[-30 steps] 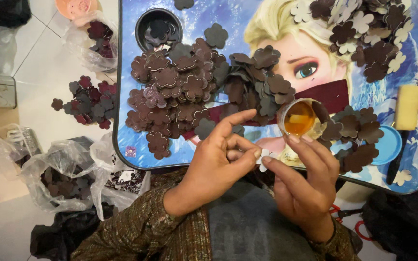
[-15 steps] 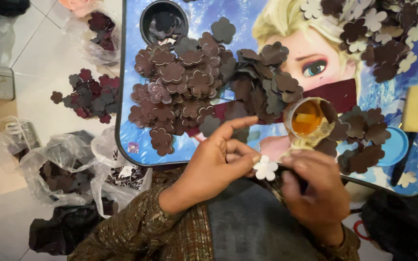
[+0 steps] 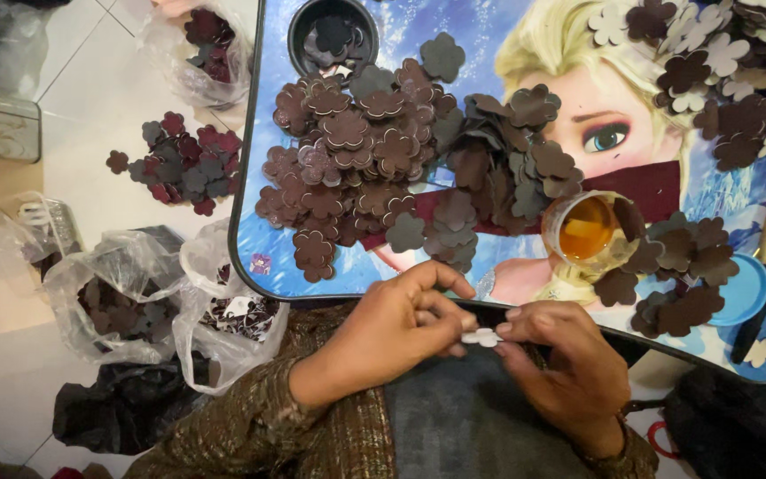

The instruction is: The person sits on the floor with a lap desk covered in brown flower-shaped cutouts, picks up pieces one at a time, dips them into a small cup of glue, and presses the pieces together by hand, placing completed flowers back on the desk.

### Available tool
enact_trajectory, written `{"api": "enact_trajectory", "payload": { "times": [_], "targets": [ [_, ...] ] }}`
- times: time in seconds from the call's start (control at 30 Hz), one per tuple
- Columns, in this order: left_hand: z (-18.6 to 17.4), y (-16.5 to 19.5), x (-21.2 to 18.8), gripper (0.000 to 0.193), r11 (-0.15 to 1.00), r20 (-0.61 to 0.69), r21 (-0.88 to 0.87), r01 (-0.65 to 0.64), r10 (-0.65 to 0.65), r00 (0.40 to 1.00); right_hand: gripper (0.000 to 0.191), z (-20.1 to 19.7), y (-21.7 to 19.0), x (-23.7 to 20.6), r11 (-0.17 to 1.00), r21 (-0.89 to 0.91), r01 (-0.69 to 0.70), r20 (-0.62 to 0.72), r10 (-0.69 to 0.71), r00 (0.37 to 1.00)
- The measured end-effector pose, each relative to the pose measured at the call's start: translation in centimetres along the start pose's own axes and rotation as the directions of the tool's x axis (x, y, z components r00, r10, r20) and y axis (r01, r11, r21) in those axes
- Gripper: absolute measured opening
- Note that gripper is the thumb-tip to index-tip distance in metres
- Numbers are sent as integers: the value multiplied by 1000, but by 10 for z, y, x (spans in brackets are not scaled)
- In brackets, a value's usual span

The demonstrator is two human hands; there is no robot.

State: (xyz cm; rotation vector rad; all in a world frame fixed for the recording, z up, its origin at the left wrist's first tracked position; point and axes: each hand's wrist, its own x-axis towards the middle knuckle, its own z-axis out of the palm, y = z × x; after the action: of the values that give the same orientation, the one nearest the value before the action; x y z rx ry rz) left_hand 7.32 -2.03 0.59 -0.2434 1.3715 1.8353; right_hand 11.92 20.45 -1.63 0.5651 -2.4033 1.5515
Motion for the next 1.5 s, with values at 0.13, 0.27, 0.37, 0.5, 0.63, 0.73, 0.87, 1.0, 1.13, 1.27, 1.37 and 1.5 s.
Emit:
{"api": "enact_trajectory", "payload": {
  "times": [0.13, 0.27, 0.37, 0.5, 0.63, 0.73, 0.87, 1.0, 1.13, 1.27, 1.37, 1.5],
  "targets": [
    [-6, 22, -5, 19, 469, -92, 824, -317, 664, 743, 65, -3, -2, -2, 994, -2, -109, -15, 109, 994],
    [-12, 36, 0, 17, 138, 28, 951, -276, 853, 522, 62, -4, -1, -4, 993, -25, -112, -65, 111, 992],
    [-14, 36, -2, 18, 100, 68, 961, -258, 818, 571, 63, -6, 0, -6, 995, -40, -92, -79, 89, 993],
    [-9, 25, -8, 17, 175, 56, 947, -271, 738, 672, 62, -8, -1, -7, 992, -33, -124, -99, 121, 988],
    [-8, 15, -11, 28, 208, 55, 930, -303, 736, 675, 61, -7, 0, -5, 989, -49, -142, -94, 137, 986],
    [-9, 12, -10, 31, 179, 94, 929, -323, 731, 676, 61, -6, 1, -3, 992, -42, -122, -90, 118, 989],
    [-10, 11, -11, 21, 146, 134, 924, -354, 743, 656, 61, -4, 0, -4, 992, -47, -121, -82, 117, 990],
    [-6, 13, -14, 12, 451, -80, 809, -378, 720, 689, 62, -3, 1, -7, 990, -2, -138, -109, 137, 985],
    [-4, 14, -6, 10, 860, -247, 400, -317, 435, 866, 63, -3, 3, -10, 986, 45, -162, -109, 166, 980],
    [-3, 7, -3, 12, 681, -147, 609, -407, 601, 786, 63, -3, 3, -11, 989, 41, -142, -96, 145, 985],
    [-3, 1, 1, 15, 737, -148, 542, -404, 557, 817, 62, -4, 3, -10, 987, 61, -148, -58, 151, 987],
    [-4, -5, 7, 22, 768, -159, 518, -377, 519, 840, 61, -3, 3, -9, 982, 64, -175, 13, 174, 985]
  ]
}}
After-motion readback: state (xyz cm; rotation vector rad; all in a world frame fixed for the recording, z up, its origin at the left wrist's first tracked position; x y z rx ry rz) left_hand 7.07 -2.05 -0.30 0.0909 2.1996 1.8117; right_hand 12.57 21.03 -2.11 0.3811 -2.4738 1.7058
